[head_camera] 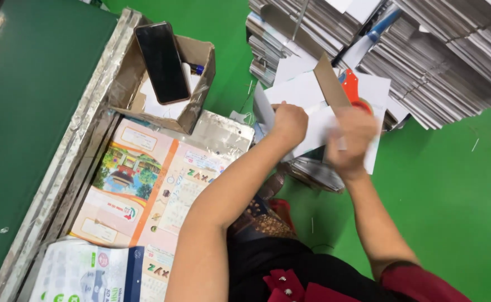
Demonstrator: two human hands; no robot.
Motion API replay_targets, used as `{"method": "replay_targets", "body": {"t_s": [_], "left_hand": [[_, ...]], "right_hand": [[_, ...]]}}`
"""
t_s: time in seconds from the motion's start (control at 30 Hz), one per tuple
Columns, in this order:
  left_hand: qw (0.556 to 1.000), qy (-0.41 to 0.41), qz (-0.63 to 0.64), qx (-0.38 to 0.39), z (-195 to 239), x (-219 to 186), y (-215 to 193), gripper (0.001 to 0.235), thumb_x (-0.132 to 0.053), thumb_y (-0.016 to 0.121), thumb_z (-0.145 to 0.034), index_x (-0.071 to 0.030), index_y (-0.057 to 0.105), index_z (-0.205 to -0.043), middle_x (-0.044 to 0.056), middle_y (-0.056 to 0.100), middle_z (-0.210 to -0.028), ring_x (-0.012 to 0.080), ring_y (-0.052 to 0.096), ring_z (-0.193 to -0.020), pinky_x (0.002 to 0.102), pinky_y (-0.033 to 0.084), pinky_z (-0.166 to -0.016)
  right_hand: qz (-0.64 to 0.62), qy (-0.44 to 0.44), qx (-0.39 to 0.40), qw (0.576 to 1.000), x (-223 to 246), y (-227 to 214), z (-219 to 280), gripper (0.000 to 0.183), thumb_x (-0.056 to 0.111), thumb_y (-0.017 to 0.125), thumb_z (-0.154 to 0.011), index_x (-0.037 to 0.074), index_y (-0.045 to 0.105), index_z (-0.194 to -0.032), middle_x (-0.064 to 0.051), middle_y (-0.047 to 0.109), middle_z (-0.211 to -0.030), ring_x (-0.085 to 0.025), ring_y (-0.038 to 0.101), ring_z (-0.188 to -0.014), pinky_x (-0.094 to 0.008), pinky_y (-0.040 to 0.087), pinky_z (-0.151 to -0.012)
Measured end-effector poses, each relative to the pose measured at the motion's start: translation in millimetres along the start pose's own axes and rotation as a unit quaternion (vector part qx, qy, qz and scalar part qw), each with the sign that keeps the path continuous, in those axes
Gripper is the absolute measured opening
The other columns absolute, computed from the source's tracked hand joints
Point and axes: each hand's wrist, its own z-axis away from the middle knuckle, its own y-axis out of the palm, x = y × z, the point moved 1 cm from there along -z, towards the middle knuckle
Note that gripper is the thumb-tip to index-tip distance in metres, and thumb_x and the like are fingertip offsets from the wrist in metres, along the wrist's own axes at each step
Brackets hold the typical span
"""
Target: The recorder packages face masks into plastic bags and سپس tapes up a cardboard box containing the packaged items.
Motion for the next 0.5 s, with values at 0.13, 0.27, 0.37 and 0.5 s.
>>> {"method": "replay_targets", "body": {"t_s": [0.13,0.27,0.37,0.5], "left_hand": [[0.996,-0.007,-0.032,0.078,9,-16,-40,0.029,-0.022,0.061,-0.086,-0.008,0.075,-0.107,0.016,0.072,-0.110,0.0346,0.070,-0.103,0.070,0.046,-0.090],[0.997,0.025,-0.024,0.074,55,8,-94,0.027,-0.016,0.058,-0.090,-0.008,0.076,-0.110,0.015,0.075,-0.104,0.0421,0.073,-0.099,0.059,0.042,-0.099],[0.940,0.016,0.217,-0.262,99,28,-102,0.029,-0.008,0.054,-0.096,-0.004,0.071,-0.120,0.018,0.072,-0.119,0.0373,0.067,-0.115,0.059,0.031,-0.118],[0.797,-0.042,0.324,-0.507,138,43,-62,0.043,-0.009,0.056,-0.097,0.001,0.053,-0.139,0.025,0.045,-0.149,0.0445,0.040,-0.142,0.057,0.027,-0.122]], "right_hand": [[-0.158,0.305,0.038,0.938,-44,4,69,0.035,0.015,0.057,-0.102,0.003,0.057,-0.134,-0.015,0.059,-0.138,-0.034,0.050,-0.126,-0.051,0.036,-0.114],[-0.102,0.210,0.177,0.956,-29,49,89,0.053,0.012,0.061,-0.093,0.005,0.060,-0.145,-0.026,0.056,-0.148,-0.040,0.042,-0.144,-0.058,0.014,-0.122],[-0.107,0.208,0.150,0.961,-3,39,77,0.044,0.016,0.059,-0.099,0.004,0.060,-0.141,-0.020,0.062,-0.144,-0.031,0.044,-0.145,-0.054,0.009,-0.123],[-0.192,0.251,0.116,0.942,4,33,73,0.040,0.018,0.052,-0.105,0.000,0.055,-0.141,-0.008,0.066,-0.139,-0.026,0.043,-0.149,-0.053,0.006,-0.125]]}}
